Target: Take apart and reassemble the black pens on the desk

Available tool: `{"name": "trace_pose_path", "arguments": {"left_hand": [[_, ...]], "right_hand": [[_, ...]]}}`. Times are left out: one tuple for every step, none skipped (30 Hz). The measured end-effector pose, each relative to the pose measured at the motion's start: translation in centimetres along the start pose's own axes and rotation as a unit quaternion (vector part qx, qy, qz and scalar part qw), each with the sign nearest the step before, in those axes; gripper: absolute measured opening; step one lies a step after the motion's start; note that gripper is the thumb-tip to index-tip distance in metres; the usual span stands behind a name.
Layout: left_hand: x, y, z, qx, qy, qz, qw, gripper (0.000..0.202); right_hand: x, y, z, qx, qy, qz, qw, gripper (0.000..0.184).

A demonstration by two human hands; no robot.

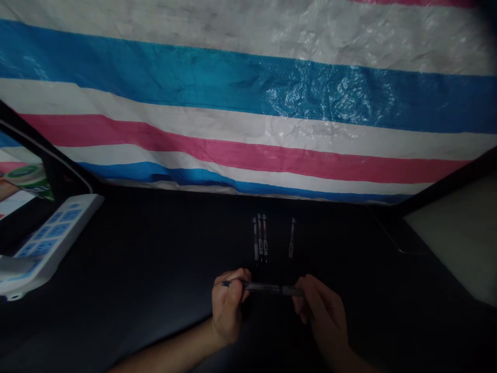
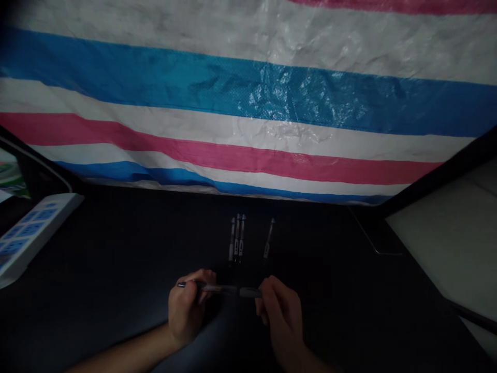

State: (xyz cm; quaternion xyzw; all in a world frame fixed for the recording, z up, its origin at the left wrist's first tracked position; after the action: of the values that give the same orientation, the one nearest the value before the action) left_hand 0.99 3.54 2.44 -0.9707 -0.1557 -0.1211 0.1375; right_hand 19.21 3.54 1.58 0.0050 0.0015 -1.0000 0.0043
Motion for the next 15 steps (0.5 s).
{"name": "trace_pose_path", "arguments": {"left_hand": [[0.03,0.0,0.03,-0.001,0.003,0.002,1.0,0.052],[0.04,-0.01,0.05,-0.002,0.006,0.003,1.0,0.052],[0.02,-0.03,0.04,-0.003,0.01,0.001,1.0,0.052],[-0.01,-0.04,0.06,-0.005,0.012,-0.001,1.0,0.052],[-0.05,-0.06,0.05,-0.006,0.016,-0.005,1.0,0.052],[-0.03,-0.07,0.09,-0.008,0.018,-0.005,1.0,0.053],[0.0,-0.08,0.12,-0.01,0.018,-0.005,1.0,0.053],[0.04,-0.08,0.17,-0.012,0.018,-0.003,1.0,0.053],[0.06,-0.08,0.24,-0.013,0.018,-0.003,1.0,0.053],[0.04,-0.09,0.31,-0.015,0.019,-0.003,1.0,0.053],[0.0,-0.1,0.41,-0.018,0.022,-0.003,1.0,0.052],[-0.07,-0.11,0.54,-0.022,0.026,-0.005,0.999,0.052],[-0.16,-0.12,0.67,-0.026,0.03,-0.007,0.999,0.052],[-0.27,-0.13,0.8,-0.03,0.033,-0.01,0.999,0.052],[-0.38,-0.14,0.93,-0.034,0.036,-0.013,0.999,0.052]], "right_hand": [[-0.13,0.03,-0.07,0.0,-0.011,-0.006,1.0,0.037],[-0.21,0.06,0.04,-0.008,-0.032,-0.009,0.999,0.028],[-0.26,0.09,0.26,-0.02,-0.055,-0.01,0.998,0.02],[-0.27,0.09,0.53,-0.032,-0.074,-0.01,0.997,0.019],[-0.2,0.07,0.7,-0.039,-0.08,-0.008,0.996,0.019],[-0.09,0.01,0.74,-0.036,-0.074,-0.006,0.997,0.019],[0.01,-0.08,0.72,-0.029,-0.061,-0.005,0.998,0.021],[0.09,-0.16,0.73,-0.022,-0.046,-0.007,0.999,0.025],[0.16,-0.23,0.74,-0.016,-0.036,-0.008,0.999,0.028],[0.21,-0.28,0.77,-0.011,-0.033,-0.01,0.999,0.028],[0.16,-0.32,0.83,-0.009,-0.04,-0.016,0.999,0.025],[0.11,-0.34,0.9,-0.01,-0.054,-0.021,0.998,0.021],[0.09,-0.35,0.92,-0.01,-0.074,-0.023,0.997,0.017],[0.05,-0.37,0.88,-0.009,-0.093,-0.024,0.995,0.013],[-0.05,-0.41,0.82,-0.008,-0.112,-0.027,0.993,0.01]]}}
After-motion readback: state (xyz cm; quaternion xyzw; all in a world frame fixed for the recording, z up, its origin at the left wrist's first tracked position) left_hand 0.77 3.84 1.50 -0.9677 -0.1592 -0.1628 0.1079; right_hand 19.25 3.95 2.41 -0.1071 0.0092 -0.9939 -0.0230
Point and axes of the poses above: each hand's wrist, its own y-axis away from the middle knuckle, its own x-axis out of the palm, z = x × y, the point moved 9 cm from there along -y, towards the middle knuckle, and after that the axes turned 9 degrees about -z, right-handed, at the moved point
